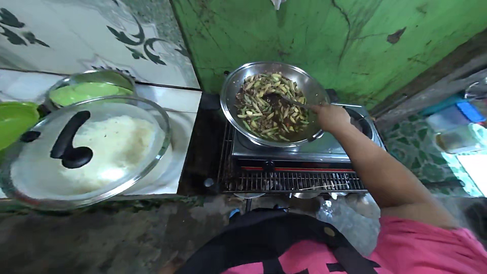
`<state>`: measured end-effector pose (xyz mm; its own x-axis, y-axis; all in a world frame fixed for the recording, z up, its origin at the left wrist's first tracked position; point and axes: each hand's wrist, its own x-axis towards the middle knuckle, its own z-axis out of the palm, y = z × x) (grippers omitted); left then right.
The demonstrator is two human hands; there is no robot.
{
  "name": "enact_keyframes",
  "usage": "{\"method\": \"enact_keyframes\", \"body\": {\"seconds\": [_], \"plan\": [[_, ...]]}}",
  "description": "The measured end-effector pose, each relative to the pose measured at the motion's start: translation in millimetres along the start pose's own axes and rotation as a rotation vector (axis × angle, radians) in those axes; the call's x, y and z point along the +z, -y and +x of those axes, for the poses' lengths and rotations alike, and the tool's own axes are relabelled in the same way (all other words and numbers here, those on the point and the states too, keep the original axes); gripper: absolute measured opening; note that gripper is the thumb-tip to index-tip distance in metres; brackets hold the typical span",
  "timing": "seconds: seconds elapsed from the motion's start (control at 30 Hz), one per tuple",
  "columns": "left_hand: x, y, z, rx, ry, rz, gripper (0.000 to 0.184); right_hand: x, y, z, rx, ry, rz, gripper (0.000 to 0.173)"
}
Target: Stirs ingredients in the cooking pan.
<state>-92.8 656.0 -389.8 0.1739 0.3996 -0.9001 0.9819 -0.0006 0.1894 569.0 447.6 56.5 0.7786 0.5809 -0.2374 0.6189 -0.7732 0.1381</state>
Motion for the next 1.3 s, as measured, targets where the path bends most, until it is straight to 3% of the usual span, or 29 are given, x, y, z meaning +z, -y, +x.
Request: {"method": "enact_keyframes", "body": {"seconds": [0.07, 0.17, 0.27, 0.33, 0.53, 0.73, 0.8, 0.87, 0.97, 1.13, 1.23, 1.3], "plan": [[-6.4, -17.5, -21.5, 0.025, -0.008, -0.075, 0.036, 4.3, -3.4, 14.5, -0.057, 0.094, 0.12, 0.044], [-17.3, -47.4, -45.5, 0.101, 0.044, 0.108, 0.043, 16.7, -12.5, 27.2, -0.192, 0.167, 0.217, 0.04], [-34.5, -108.8, -102.5, 0.042, 0.115, 0.117, 0.045, -3.9, -28.9, 10.8, -0.198, 0.256, 0.305, 0.037], [-36.8, -128.4, -119.0, 0.029, 0.137, 0.095, 0.046, -23.3, -51.0, -2.0, -0.173, 0.268, 0.377, 0.036], [-16.6, -104.6, -85.6, 0.041, 0.066, 0.067, 0.048, -77.3, -89.9, -17.6, -0.093, 0.062, 0.213, 0.037], [-15.1, -105.3, -94.6, 0.01, 0.065, 0.052, 0.048, -75.2, -46.5, -14.8, 0.239, -0.109, -0.104, 0.034], [-9.0, -93.0, -87.2, 0.02, 0.034, 0.042, 0.048, -61.6, -33.0, -9.6, 0.283, -0.074, -0.149, 0.03], [-2.1, -77.2, -77.3, 0.038, 0.007, 0.01, 0.05, -47.0, -23.8, -3.6, 0.257, 0.027, -0.111, 0.028], [16.3, -39.6, -46.9, 0.066, -0.009, 0.044, 0.052, -20.8, -16.1, 18.5, 0.132, 0.255, 0.075, 0.04], [20.7, -16.3, -31.7, 0.062, 0.062, 0.159, 0.047, 8.8, -14.4, 35.8, 0.07, 0.266, 0.459, 0.036], [22.6, -7.3, -18.1, 0.064, 0.049, 0.118, 0.047, -2.1, -21.1, 26.7, 0.037, 0.253, 0.484, 0.036], [15.4, -22.4, -24.7, 0.028, 0.04, 0.066, 0.047, -16.9, -22.4, 12.5, 0.028, 0.252, 0.459, 0.036]]}}
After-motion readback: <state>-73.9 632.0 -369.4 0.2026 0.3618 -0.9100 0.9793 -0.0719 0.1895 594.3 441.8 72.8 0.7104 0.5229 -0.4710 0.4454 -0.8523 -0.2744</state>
